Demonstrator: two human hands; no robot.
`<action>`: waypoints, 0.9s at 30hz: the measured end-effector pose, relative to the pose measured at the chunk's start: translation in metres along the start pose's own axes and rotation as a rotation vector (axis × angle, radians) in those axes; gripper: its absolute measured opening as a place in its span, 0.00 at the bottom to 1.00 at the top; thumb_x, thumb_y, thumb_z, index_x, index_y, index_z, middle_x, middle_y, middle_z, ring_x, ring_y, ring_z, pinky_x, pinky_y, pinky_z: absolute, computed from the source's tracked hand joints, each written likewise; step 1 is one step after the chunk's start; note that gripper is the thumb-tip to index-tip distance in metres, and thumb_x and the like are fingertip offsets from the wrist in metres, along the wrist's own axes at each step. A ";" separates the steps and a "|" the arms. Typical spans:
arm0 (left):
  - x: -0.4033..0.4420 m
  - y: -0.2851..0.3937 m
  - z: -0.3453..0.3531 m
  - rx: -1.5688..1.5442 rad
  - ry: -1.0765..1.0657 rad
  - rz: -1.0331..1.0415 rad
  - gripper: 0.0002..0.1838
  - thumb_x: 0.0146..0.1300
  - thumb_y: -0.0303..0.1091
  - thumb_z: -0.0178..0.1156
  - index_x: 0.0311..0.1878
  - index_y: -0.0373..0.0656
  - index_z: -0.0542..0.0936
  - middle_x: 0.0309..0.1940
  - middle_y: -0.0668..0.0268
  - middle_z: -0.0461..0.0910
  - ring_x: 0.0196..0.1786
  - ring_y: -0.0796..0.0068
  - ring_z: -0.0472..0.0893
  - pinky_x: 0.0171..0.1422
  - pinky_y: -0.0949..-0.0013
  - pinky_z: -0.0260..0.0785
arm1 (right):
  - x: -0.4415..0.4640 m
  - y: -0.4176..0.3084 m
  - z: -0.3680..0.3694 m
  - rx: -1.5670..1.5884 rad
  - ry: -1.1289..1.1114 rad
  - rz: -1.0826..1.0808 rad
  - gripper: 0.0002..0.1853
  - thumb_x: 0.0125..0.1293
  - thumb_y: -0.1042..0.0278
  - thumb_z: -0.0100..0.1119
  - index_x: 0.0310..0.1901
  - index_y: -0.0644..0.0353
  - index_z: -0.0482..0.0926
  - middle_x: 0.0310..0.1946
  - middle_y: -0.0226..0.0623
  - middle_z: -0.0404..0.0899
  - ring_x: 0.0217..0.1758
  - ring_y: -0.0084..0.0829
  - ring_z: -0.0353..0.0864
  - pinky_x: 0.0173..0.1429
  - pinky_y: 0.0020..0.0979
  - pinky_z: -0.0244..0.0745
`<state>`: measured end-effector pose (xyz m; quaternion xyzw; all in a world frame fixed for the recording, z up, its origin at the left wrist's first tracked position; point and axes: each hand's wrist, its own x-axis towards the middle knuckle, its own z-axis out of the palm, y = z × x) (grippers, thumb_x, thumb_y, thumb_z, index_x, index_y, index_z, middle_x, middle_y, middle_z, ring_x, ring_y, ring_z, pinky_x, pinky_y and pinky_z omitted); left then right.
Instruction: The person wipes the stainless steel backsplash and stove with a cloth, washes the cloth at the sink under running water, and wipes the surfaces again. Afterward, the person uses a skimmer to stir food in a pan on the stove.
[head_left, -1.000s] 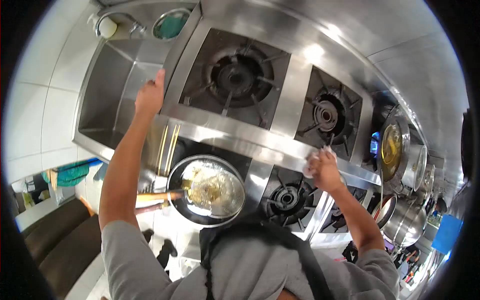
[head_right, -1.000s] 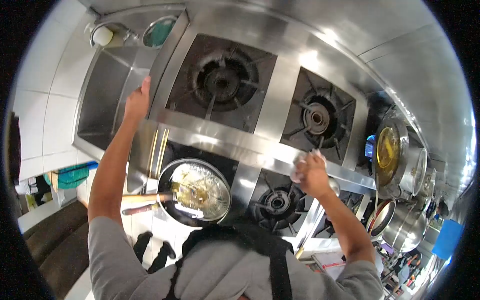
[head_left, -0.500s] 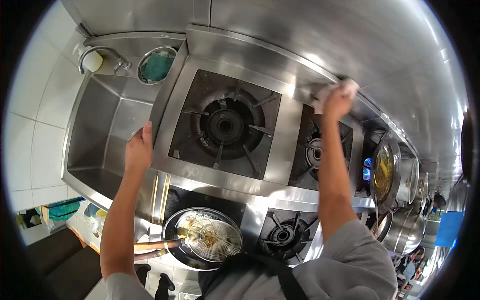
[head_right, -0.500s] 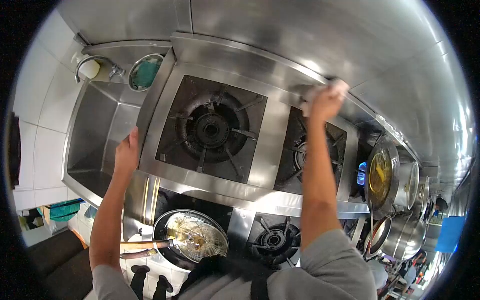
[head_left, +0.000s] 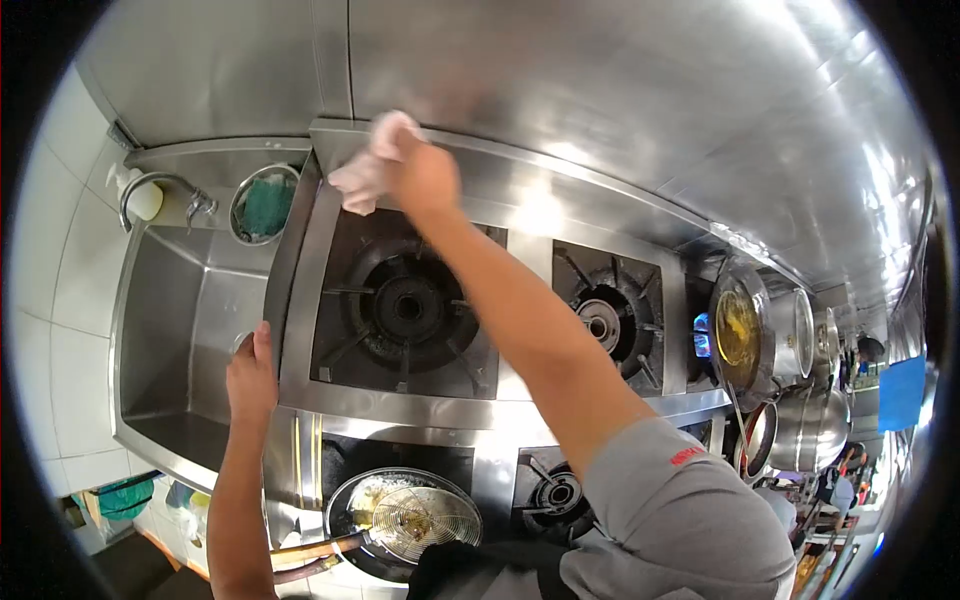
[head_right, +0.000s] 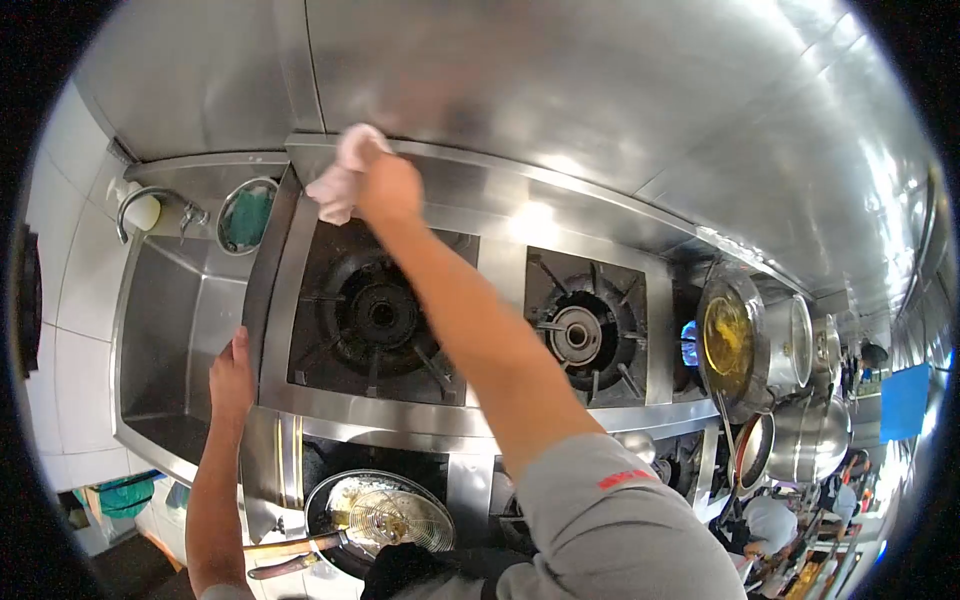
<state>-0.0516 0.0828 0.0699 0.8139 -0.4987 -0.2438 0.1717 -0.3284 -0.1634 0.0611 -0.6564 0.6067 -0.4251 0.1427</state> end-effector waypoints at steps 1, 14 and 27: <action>0.000 0.000 0.001 -0.011 -0.001 -0.005 0.42 0.78 0.67 0.39 0.62 0.33 0.81 0.55 0.38 0.82 0.61 0.34 0.79 0.66 0.47 0.70 | -0.013 0.013 -0.049 -0.268 -0.018 -0.035 0.24 0.63 0.62 0.66 0.60 0.62 0.82 0.42 0.55 0.86 0.45 0.56 0.87 0.50 0.50 0.80; 0.010 -0.016 0.011 -0.033 0.032 0.023 0.46 0.77 0.68 0.41 0.66 0.25 0.75 0.56 0.37 0.82 0.62 0.36 0.80 0.69 0.48 0.70 | 0.022 0.025 -0.127 0.016 0.473 -0.055 0.14 0.63 0.65 0.65 0.47 0.61 0.75 0.43 0.59 0.83 0.49 0.62 0.83 0.52 0.51 0.77; 0.010 -0.012 0.009 -0.086 -0.005 0.029 0.42 0.78 0.66 0.40 0.47 0.31 0.86 0.62 0.33 0.76 0.68 0.34 0.74 0.73 0.47 0.65 | 0.000 -0.038 0.035 -0.112 -0.072 -0.203 0.31 0.69 0.56 0.63 0.69 0.63 0.69 0.47 0.59 0.85 0.49 0.61 0.85 0.52 0.52 0.80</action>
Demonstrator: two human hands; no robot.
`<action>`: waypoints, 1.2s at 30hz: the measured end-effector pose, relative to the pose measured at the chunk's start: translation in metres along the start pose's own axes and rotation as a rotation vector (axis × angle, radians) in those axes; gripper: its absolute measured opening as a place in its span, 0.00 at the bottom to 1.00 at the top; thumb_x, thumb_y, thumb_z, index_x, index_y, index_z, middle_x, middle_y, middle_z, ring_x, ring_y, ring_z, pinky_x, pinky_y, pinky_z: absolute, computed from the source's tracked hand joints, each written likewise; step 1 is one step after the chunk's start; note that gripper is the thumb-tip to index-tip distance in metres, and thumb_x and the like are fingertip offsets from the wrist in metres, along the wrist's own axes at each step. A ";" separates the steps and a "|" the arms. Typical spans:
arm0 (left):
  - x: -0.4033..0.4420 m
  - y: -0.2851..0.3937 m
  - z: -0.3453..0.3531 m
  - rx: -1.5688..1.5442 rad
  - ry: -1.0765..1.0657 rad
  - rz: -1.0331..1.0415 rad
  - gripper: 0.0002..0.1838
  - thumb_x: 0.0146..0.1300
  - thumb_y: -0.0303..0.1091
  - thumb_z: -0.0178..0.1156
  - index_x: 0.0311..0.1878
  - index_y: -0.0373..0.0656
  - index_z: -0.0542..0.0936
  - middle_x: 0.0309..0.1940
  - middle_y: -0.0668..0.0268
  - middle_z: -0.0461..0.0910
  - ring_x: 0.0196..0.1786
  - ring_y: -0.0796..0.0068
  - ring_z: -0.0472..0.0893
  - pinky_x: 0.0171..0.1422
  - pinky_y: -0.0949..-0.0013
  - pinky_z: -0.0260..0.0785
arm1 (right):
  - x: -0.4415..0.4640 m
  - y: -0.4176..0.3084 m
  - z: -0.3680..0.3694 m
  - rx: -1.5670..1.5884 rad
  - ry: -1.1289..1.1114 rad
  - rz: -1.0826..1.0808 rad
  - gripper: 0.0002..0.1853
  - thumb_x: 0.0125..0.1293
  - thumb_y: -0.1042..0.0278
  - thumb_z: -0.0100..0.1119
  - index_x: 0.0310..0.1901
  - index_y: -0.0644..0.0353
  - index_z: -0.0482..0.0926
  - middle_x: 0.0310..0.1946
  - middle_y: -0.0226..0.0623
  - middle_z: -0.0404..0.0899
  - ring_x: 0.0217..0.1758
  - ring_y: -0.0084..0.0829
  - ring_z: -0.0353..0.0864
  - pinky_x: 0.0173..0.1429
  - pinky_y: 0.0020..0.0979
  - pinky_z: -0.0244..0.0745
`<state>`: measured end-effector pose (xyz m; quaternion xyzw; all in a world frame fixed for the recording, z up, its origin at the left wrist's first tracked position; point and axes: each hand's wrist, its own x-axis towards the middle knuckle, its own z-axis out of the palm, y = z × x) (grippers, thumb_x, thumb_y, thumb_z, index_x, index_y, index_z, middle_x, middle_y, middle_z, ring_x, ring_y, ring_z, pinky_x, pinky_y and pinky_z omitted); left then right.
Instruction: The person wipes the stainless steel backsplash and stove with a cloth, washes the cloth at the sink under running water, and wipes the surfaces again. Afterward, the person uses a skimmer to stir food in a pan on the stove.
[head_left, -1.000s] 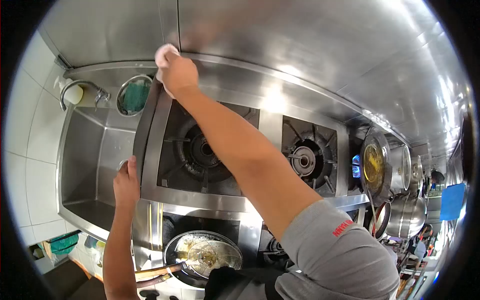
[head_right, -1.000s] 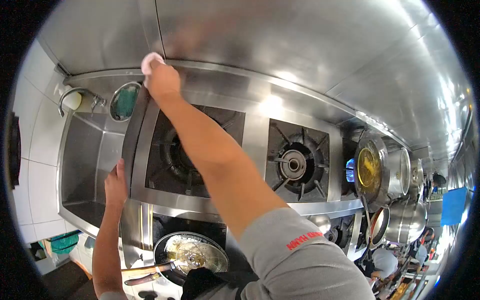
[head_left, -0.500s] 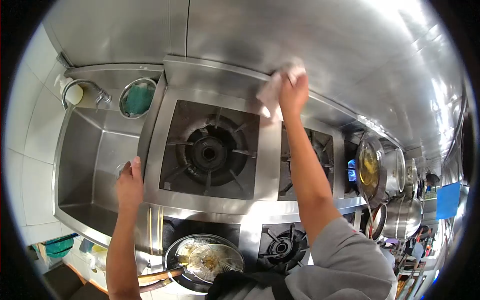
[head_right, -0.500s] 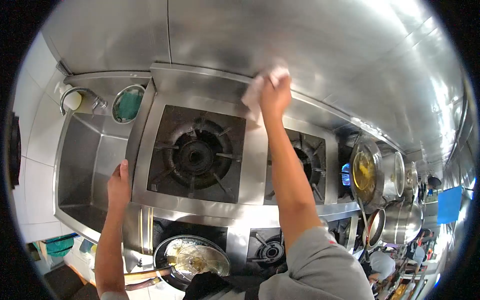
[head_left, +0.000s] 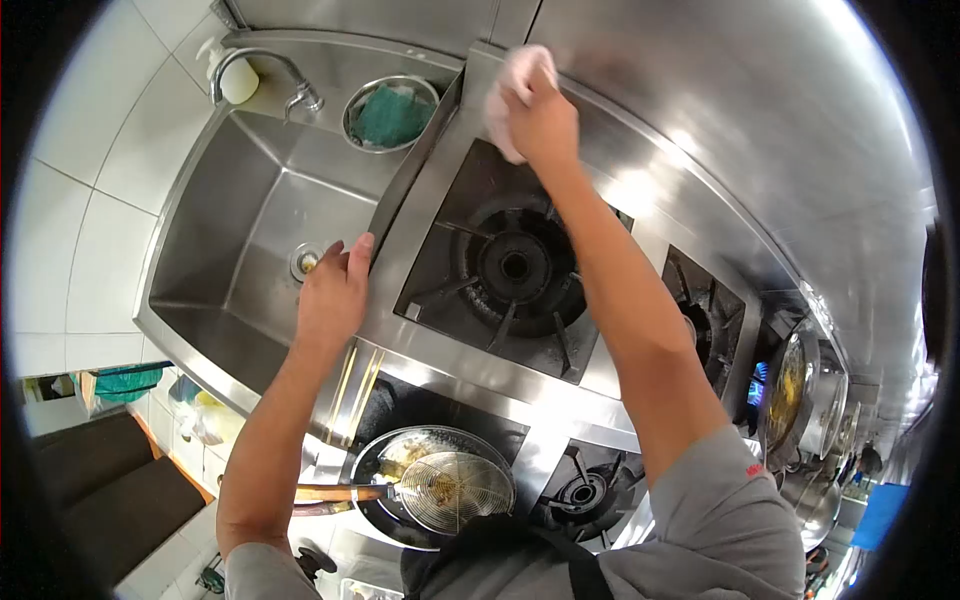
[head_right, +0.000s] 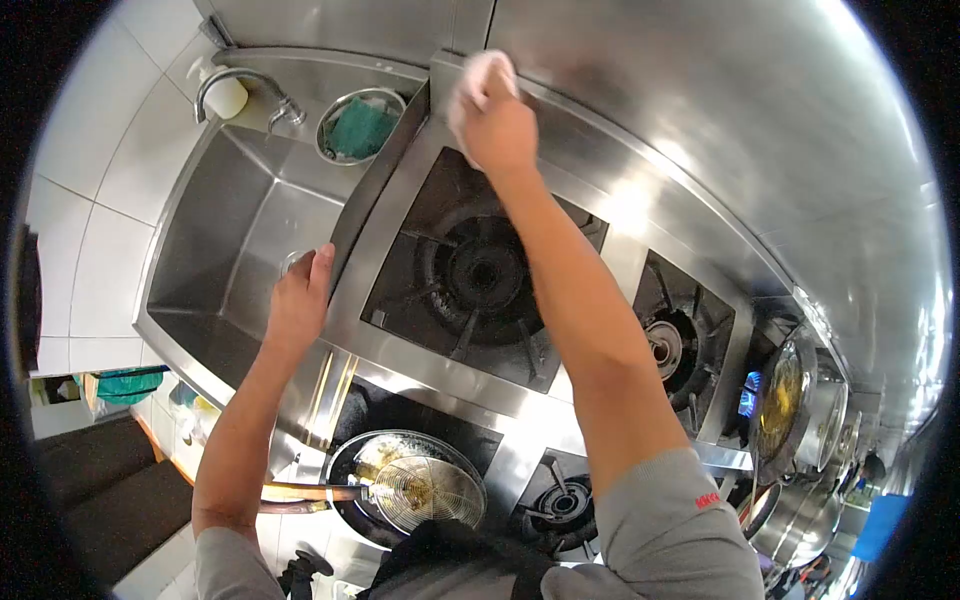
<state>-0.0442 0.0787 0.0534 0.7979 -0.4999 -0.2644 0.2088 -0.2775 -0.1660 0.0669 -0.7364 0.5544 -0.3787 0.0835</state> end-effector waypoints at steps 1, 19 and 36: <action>-0.002 0.001 0.000 0.018 0.008 0.001 0.41 0.78 0.66 0.40 0.47 0.32 0.86 0.63 0.33 0.75 0.69 0.35 0.73 0.74 0.47 0.65 | 0.002 -0.010 0.015 0.074 0.037 0.038 0.31 0.69 0.57 0.62 0.69 0.63 0.70 0.48 0.59 0.85 0.50 0.61 0.85 0.53 0.51 0.80; 0.002 -0.009 0.005 -0.165 0.090 0.107 0.36 0.82 0.57 0.31 0.69 0.37 0.76 0.71 0.42 0.72 0.77 0.41 0.65 0.81 0.50 0.57 | -0.232 -0.147 0.036 1.072 -0.374 0.636 0.09 0.72 0.70 0.56 0.44 0.64 0.83 0.34 0.35 0.84 0.40 0.25 0.82 0.46 0.31 0.77; 0.014 -0.023 0.000 0.128 0.001 -0.141 0.41 0.81 0.62 0.37 0.68 0.27 0.74 0.65 0.37 0.76 0.69 0.39 0.75 0.74 0.51 0.64 | -0.063 0.064 -0.002 -0.250 -0.188 -0.068 0.16 0.61 0.56 0.64 0.45 0.56 0.88 0.52 0.40 0.83 0.61 0.43 0.75 0.67 0.45 0.68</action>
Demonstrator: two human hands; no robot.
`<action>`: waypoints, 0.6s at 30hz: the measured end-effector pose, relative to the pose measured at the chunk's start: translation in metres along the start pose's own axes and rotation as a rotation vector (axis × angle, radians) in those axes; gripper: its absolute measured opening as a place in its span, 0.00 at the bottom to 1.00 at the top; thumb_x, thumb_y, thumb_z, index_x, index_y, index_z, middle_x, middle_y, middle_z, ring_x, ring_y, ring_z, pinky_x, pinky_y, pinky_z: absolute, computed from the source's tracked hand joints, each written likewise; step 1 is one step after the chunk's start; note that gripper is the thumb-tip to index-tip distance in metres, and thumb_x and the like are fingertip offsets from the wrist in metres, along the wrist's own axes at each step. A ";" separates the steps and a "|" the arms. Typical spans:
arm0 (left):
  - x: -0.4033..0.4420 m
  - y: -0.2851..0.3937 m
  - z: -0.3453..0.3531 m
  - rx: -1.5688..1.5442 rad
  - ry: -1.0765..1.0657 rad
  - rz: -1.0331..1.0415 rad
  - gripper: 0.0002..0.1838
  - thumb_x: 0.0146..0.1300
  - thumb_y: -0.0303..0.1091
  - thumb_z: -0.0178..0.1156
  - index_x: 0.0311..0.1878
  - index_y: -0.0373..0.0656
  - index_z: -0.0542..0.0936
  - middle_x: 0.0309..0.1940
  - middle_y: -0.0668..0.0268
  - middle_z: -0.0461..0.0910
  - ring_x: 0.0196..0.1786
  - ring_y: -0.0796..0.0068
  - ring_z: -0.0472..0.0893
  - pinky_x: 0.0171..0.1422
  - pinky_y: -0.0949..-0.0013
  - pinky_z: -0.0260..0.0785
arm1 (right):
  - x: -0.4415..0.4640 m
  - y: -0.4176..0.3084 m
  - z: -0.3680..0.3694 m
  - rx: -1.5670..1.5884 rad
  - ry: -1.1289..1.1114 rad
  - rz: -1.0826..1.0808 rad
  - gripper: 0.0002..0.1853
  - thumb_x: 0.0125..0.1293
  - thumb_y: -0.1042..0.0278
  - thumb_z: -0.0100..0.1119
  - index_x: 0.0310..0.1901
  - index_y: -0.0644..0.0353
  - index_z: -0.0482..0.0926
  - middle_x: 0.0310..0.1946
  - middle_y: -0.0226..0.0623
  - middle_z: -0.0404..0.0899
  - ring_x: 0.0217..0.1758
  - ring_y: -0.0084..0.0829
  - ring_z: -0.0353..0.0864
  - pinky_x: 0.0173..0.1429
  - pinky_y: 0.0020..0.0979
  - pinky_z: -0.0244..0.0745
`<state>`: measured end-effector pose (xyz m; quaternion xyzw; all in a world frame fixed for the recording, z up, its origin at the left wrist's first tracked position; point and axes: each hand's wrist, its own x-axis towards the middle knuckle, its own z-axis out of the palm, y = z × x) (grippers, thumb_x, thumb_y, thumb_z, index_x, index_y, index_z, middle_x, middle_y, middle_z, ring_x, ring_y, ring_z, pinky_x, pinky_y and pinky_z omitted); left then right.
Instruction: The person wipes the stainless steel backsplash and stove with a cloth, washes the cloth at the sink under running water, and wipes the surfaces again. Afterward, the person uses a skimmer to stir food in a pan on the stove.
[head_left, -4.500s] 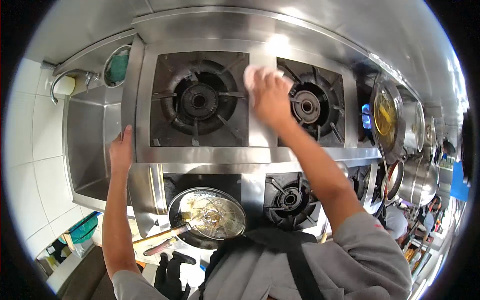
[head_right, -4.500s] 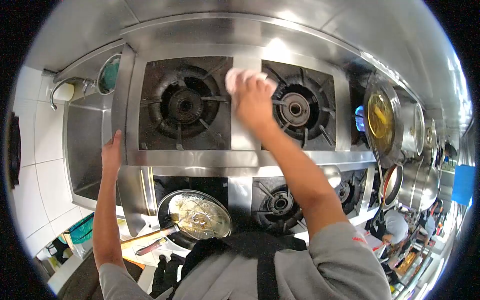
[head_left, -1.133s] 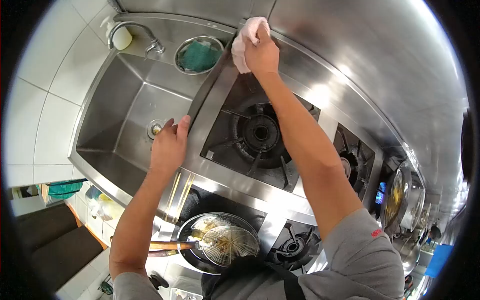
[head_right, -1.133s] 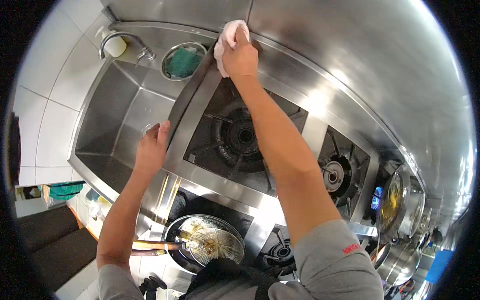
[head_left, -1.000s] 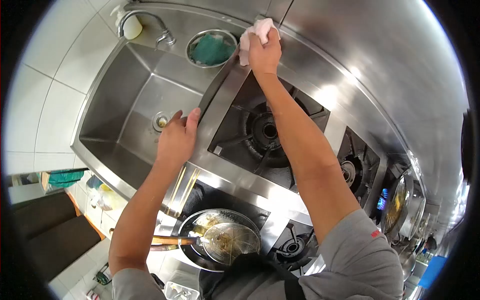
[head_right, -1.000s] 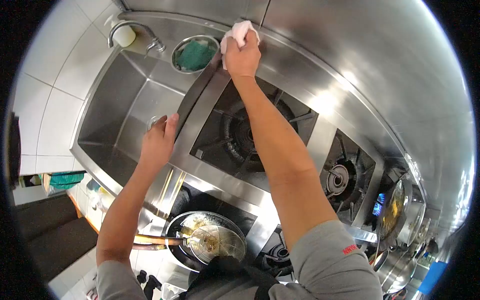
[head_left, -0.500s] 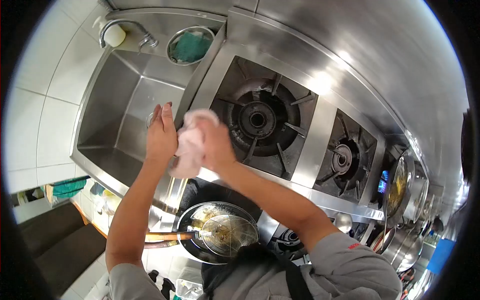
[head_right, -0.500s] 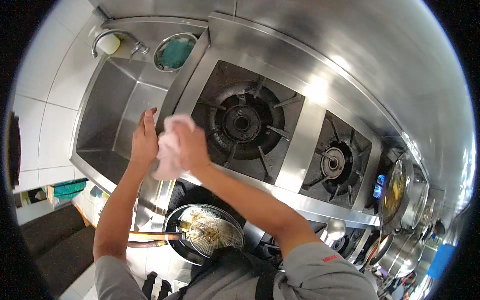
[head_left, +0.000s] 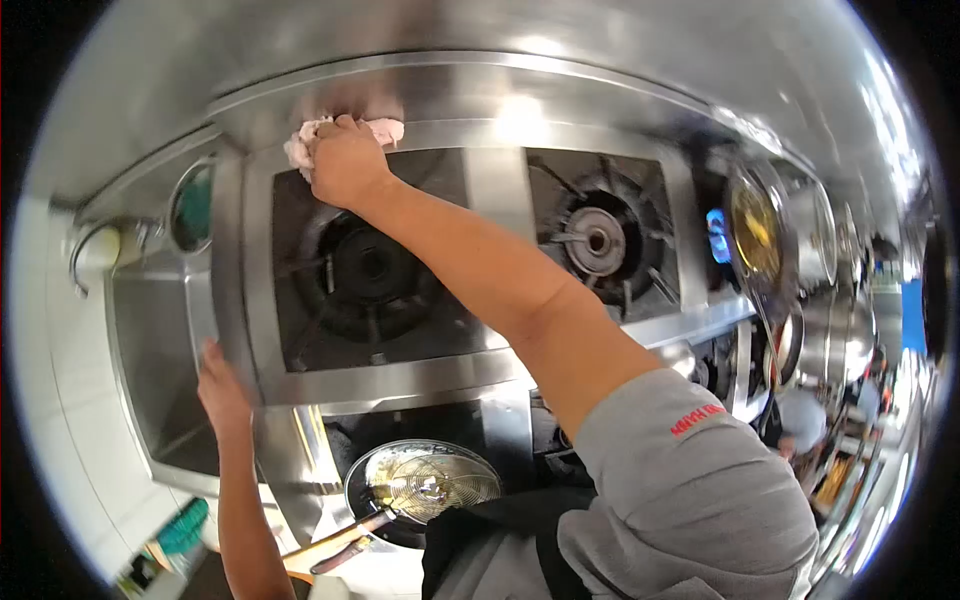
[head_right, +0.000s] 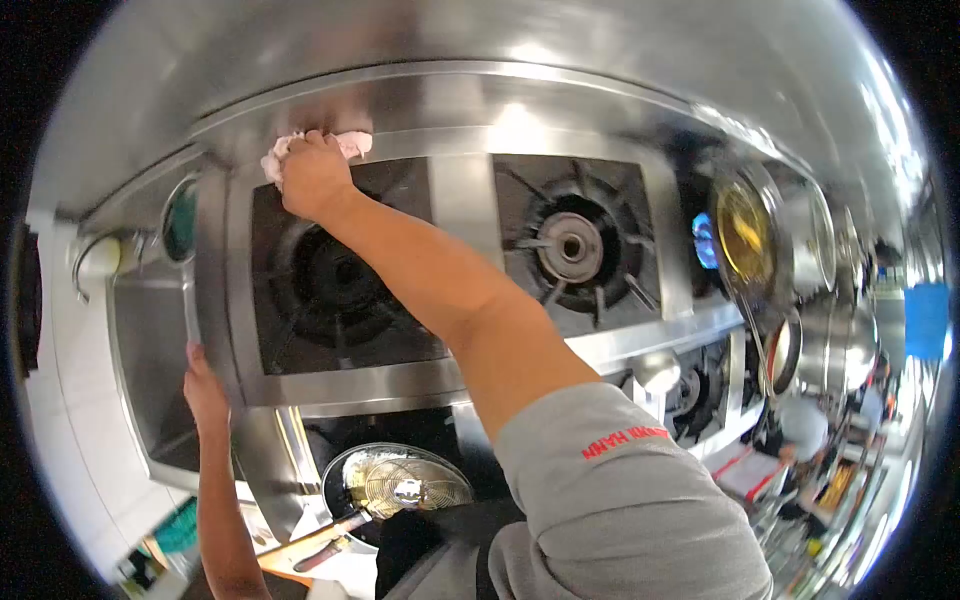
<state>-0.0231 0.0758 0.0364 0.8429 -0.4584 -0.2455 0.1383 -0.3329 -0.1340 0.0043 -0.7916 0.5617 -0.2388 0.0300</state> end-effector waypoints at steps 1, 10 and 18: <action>-0.004 0.005 -0.001 -0.012 0.017 0.020 0.41 0.81 0.62 0.38 0.68 0.28 0.74 0.65 0.37 0.76 0.68 0.37 0.75 0.74 0.50 0.64 | -0.012 0.024 -0.014 -0.002 0.004 0.034 0.16 0.60 0.57 0.65 0.45 0.56 0.88 0.51 0.40 0.83 0.60 0.43 0.76 0.67 0.44 0.69; 0.023 -0.041 0.001 0.207 0.095 0.222 0.35 0.85 0.53 0.32 0.76 0.31 0.66 0.71 0.39 0.71 0.74 0.41 0.70 0.76 0.51 0.63 | -0.167 0.260 -0.163 -0.199 0.158 0.448 0.24 0.62 0.48 0.69 0.49 0.60 0.86 0.49 0.49 0.85 0.54 0.48 0.84 0.62 0.43 0.78; 0.033 -0.046 0.003 0.062 0.156 0.173 0.40 0.82 0.60 0.35 0.74 0.29 0.69 0.73 0.41 0.69 0.77 0.46 0.67 0.80 0.54 0.60 | -0.259 0.393 -0.234 -0.474 0.194 0.735 0.19 0.63 0.54 0.66 0.51 0.56 0.87 0.54 0.46 0.84 0.58 0.51 0.82 0.64 0.44 0.79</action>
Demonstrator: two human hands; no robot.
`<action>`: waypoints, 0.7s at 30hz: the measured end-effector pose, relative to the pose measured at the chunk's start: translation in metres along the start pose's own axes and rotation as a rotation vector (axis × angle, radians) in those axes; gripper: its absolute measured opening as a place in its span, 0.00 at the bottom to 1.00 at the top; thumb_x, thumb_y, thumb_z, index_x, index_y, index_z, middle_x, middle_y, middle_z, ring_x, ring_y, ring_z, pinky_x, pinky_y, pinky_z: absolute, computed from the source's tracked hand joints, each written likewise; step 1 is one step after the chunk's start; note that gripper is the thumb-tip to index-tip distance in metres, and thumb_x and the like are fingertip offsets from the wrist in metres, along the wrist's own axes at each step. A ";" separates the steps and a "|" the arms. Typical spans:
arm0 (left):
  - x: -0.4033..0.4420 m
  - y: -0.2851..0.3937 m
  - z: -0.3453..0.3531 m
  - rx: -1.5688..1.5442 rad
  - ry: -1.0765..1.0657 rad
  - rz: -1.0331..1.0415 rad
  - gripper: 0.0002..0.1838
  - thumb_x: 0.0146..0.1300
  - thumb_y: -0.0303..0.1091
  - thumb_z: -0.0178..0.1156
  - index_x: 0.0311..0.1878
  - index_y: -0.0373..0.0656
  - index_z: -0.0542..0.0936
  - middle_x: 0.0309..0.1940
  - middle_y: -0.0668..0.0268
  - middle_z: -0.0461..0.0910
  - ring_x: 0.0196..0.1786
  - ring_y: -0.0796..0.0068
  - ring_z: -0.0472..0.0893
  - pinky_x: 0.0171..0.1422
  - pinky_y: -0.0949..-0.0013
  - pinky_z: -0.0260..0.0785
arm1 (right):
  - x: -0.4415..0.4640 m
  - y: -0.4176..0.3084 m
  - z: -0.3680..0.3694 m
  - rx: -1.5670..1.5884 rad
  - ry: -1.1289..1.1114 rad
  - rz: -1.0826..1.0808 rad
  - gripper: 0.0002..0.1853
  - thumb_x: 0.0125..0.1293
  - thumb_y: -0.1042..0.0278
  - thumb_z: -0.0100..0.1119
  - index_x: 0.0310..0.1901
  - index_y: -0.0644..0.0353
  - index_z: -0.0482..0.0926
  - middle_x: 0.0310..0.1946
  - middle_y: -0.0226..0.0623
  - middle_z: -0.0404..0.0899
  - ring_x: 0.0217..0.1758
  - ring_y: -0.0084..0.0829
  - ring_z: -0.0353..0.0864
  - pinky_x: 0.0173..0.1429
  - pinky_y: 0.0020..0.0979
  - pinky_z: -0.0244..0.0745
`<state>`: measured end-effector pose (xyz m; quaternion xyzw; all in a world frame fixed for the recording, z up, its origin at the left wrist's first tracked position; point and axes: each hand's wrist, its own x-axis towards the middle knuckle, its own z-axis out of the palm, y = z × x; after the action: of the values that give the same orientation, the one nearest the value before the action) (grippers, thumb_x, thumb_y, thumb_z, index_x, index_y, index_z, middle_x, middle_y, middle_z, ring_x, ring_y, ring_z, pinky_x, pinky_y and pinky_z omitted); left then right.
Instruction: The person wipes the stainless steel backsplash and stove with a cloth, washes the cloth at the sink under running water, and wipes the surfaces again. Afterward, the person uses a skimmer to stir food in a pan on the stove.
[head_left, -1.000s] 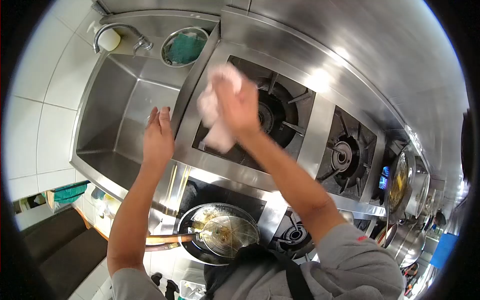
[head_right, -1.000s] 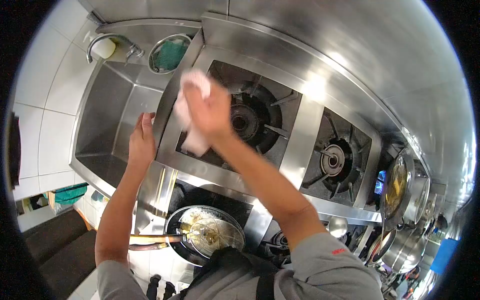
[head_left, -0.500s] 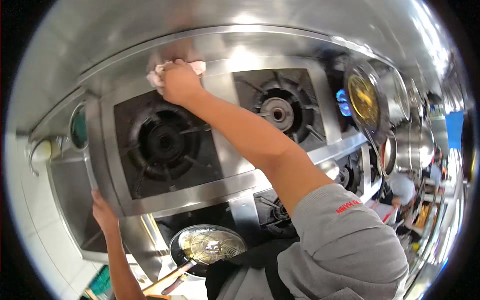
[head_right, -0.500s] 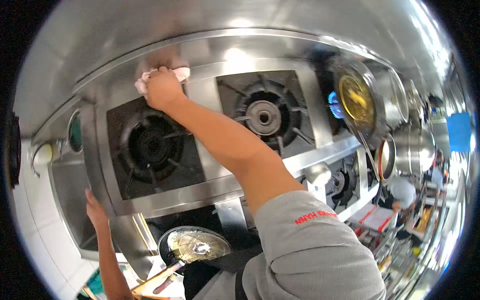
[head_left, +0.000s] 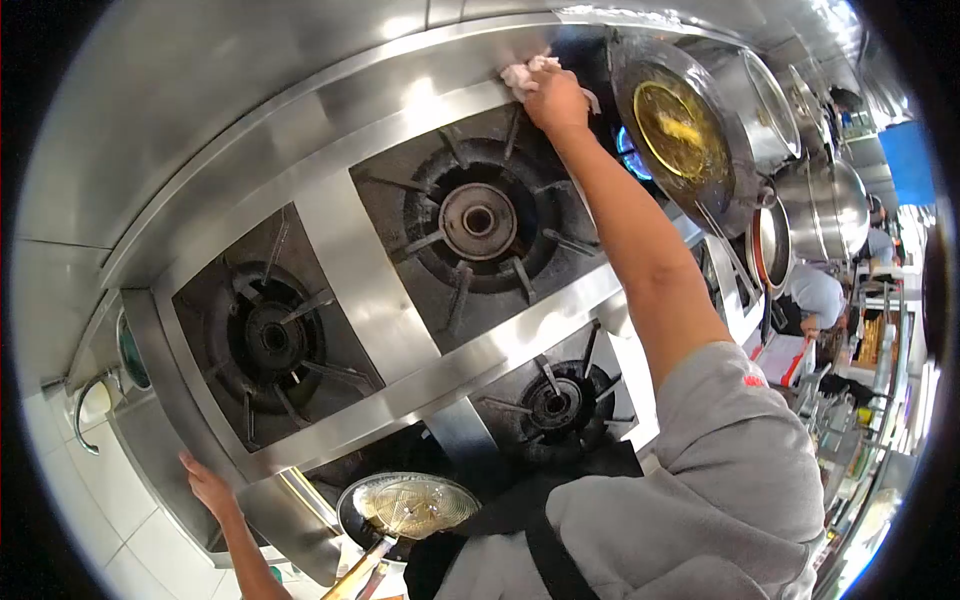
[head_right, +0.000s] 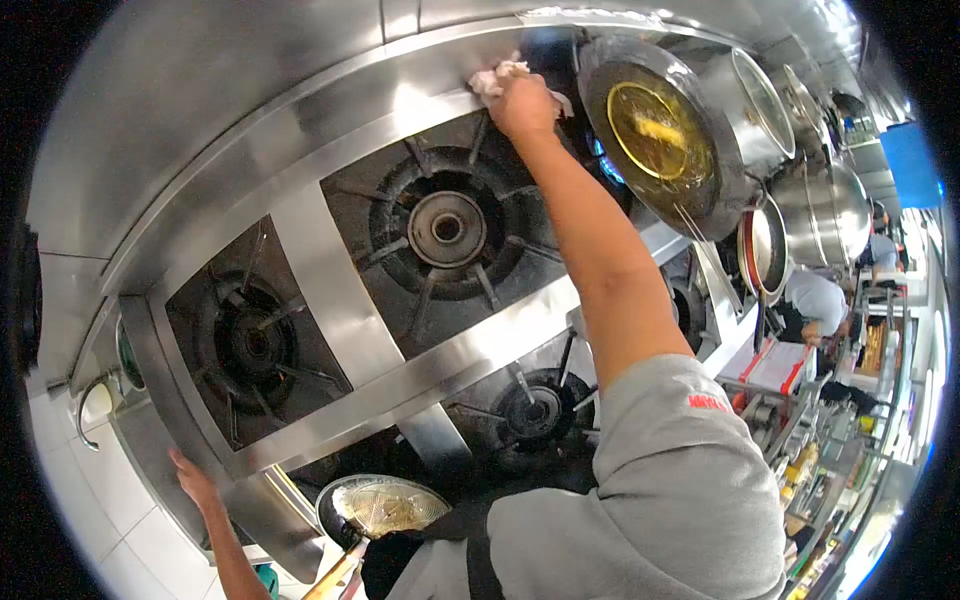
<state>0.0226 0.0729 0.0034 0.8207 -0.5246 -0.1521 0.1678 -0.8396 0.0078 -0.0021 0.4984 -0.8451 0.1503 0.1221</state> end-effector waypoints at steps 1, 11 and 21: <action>0.001 0.001 -0.001 0.018 -0.016 -0.030 0.40 0.82 0.60 0.35 0.74 0.29 0.69 0.73 0.41 0.69 0.77 0.45 0.67 0.79 0.54 0.60 | -0.012 0.007 0.000 0.005 0.032 -0.014 0.20 0.64 0.54 0.66 0.52 0.56 0.86 0.56 0.46 0.84 0.59 0.51 0.81 0.64 0.45 0.78; 0.016 -0.019 0.008 0.181 -0.016 0.096 0.37 0.82 0.59 0.36 0.70 0.33 0.74 0.63 0.35 0.76 0.64 0.36 0.76 0.67 0.45 0.69 | -0.245 0.047 -0.102 -0.131 -0.041 -0.038 0.22 0.60 0.68 0.59 0.57 0.61 0.81 0.58 0.54 0.79 0.63 0.56 0.72 0.66 0.52 0.67; 0.021 -0.010 0.009 0.012 -0.196 -0.134 0.36 0.83 0.55 0.36 0.61 0.27 0.78 0.49 0.35 0.82 0.53 0.32 0.79 0.59 0.42 0.69 | -0.338 -0.226 -0.137 0.506 -0.555 -0.458 0.21 0.62 0.59 0.61 0.51 0.66 0.82 0.40 0.55 0.81 0.44 0.57 0.81 0.51 0.52 0.79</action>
<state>0.0355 0.0567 -0.0105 0.8360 -0.4835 -0.2395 0.1003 -0.4734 0.2279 0.0342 0.7085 -0.6503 0.1818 -0.2053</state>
